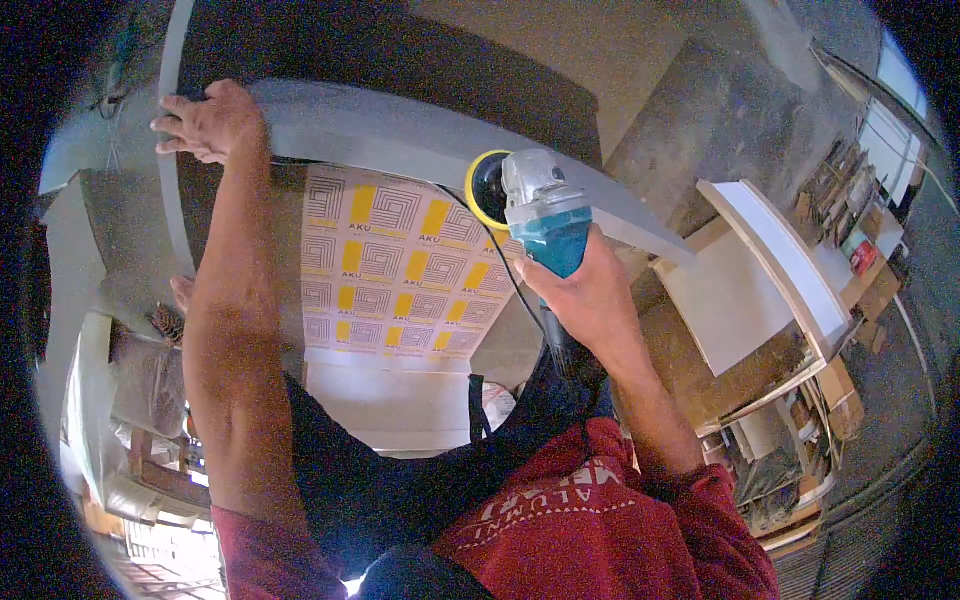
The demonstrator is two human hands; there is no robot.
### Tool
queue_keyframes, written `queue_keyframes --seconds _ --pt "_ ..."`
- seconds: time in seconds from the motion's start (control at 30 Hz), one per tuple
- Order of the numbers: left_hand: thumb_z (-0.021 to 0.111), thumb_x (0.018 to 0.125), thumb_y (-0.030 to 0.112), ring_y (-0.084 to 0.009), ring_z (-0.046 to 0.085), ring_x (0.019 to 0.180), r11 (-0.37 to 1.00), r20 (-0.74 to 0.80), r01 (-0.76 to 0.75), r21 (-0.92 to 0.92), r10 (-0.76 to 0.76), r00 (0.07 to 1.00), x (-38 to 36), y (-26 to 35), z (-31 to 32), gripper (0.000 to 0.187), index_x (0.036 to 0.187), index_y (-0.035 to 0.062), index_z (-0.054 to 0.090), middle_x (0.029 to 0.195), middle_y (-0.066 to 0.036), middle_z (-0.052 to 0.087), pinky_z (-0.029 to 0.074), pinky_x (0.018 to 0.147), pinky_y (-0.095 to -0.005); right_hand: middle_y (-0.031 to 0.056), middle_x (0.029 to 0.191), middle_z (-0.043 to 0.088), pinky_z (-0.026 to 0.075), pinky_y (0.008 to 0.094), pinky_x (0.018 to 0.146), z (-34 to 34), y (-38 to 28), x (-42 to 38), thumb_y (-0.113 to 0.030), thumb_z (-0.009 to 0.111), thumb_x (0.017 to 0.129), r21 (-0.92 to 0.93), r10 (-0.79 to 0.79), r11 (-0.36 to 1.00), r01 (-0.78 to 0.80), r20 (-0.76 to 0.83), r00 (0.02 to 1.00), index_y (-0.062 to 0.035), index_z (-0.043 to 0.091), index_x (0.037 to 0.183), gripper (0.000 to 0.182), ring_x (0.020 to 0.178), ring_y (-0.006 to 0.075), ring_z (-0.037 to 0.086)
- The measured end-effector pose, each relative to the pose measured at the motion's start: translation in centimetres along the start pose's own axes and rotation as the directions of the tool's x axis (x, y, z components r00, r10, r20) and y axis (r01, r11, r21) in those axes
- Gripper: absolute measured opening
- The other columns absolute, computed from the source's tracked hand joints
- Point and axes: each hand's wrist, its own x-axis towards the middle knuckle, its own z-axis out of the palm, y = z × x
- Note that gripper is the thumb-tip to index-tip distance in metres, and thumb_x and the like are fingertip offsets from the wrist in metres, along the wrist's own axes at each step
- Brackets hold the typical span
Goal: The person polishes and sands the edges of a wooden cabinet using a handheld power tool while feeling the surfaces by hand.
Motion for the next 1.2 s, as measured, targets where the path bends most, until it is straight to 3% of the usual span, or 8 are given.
queue_keyframes --seconds 0.27,0.5,0.6,0.7,0.8,0.87,1.13,1.2 --pt "0.057 0.091 0.022 -0.0487 0.018 0.156 0.996 0.033 0.053 0.073 -0.056 0.998 0.1 0.6 -0.2 0.073 0.159 0.0060 0.038 0.169 -0.020 0.026 0.048 0.113 -0.0594 0.0226 0.113 0.073 0.055 0.0451 0.092 -2.8 4.8 -1.0 -0.033 0.084 0.083 -0.021 0.028 0.999 -0.030 -0.073 0.997 -0.0034 0.064 0.125 0.055 0.105 0.0374 0.072" --pt "0.054 0.092 0.029 -0.0435 0.024 0.156 0.937 -0.018 -0.164 0.309 0.178 0.984 4.9 -5.5 5.2 0.071 0.155 0.0004 0.041 0.165 -0.021 0.035 0.018 0.130 -0.0551 0.0242 0.114 0.072 0.055 0.0467 0.093 -6.0 11.1 -1.9 -0.038 0.083 0.082 -0.048 0.163 0.984 -0.172 -0.159 0.974 -0.0030 0.062 0.128 0.062 0.107 0.0408 0.071" --pt "0.054 0.092 0.029 -0.0429 0.024 0.156 0.964 0.020 -0.084 0.253 0.081 0.996 5.4 -4.6 4.1 0.069 0.153 -0.0011 0.043 0.165 -0.022 0.035 0.021 0.129 -0.0558 0.0247 0.114 0.072 0.055 0.0476 0.094 -7.0 12.6 -2.1 -0.039 0.083 0.081 0.018 0.167 0.986 -0.167 -0.161 0.973 -0.0018 0.060 0.129 0.065 0.108 0.0419 0.071" --pt "0.051 0.094 0.027 -0.0446 0.017 0.158 0.951 0.033 -0.244 0.192 0.242 0.970 4.2 -7.2 3.9 0.073 0.157 -0.0063 0.036 0.167 -0.027 0.029 0.015 0.130 -0.0542 0.0255 0.115 0.072 0.055 0.0479 0.095 -8.4 14.3 -2.4 -0.040 0.083 0.081 0.083 0.203 0.978 -0.191 -0.175 0.963 -0.0022 0.060 0.130 0.066 0.109 0.0427 0.071" --pt "0.050 0.096 0.025 -0.0446 0.012 0.159 0.912 0.076 -0.364 0.186 0.356 0.931 0.3 -7.1 3.5 0.073 0.158 -0.0088 0.032 0.168 -0.029 0.026 0.010 0.130 -0.0529 0.0247 0.113 0.073 0.055 0.0469 0.094 -9.1 17.2 -3.2 -0.039 0.084 0.081 0.010 0.203 0.978 -0.207 -0.227 0.952 -0.0031 0.062 0.128 0.063 0.108 0.0410 0.071" --pt "0.049 0.096 0.023 -0.0440 0.010 0.160 0.897 0.117 -0.370 0.242 0.352 0.929 -1.2 -7.1 3.6 0.073 0.159 -0.0098 0.030 0.168 -0.030 0.025 0.007 0.130 -0.0523 0.0170 0.112 0.074 0.055 0.0383 0.091 -10.0 18.0 -3.1 -0.029 0.082 0.085 -0.006 0.225 0.973 -0.232 -0.228 0.947 -0.0005 0.063 0.126 0.053 0.102 0.0249 0.071" --pt "0.047 0.095 0.020 -0.0442 0.019 0.158 0.918 0.021 -0.320 0.234 0.324 0.946 -2.9 -5.3 2.5 0.061 0.154 0.0027 0.049 0.168 -0.028 0.026 0.016 0.131 -0.0511 0.0169 0.111 0.074 0.055 0.0387 0.091 -7.9 13.7 -1.9 -0.027 0.083 0.084 0.021 0.159 0.987 -0.158 -0.202 0.966 0.0000 0.063 0.125 0.053 0.101 0.0249 0.072" --pt "0.047 0.095 0.020 -0.0474 0.022 0.156 0.967 -0.005 -0.223 0.124 0.225 0.974 -4.5 -3.6 1.3 0.059 0.153 0.0064 0.052 0.169 -0.027 0.022 0.019 0.131 -0.0521 0.0266 0.109 0.073 0.056 0.0484 0.089 -6.5 11.8 -1.5 -0.037 0.086 0.080 -0.006 0.139 0.990 -0.141 -0.148 0.979 -0.0024 0.059 0.127 0.064 0.105 0.0433 0.072"
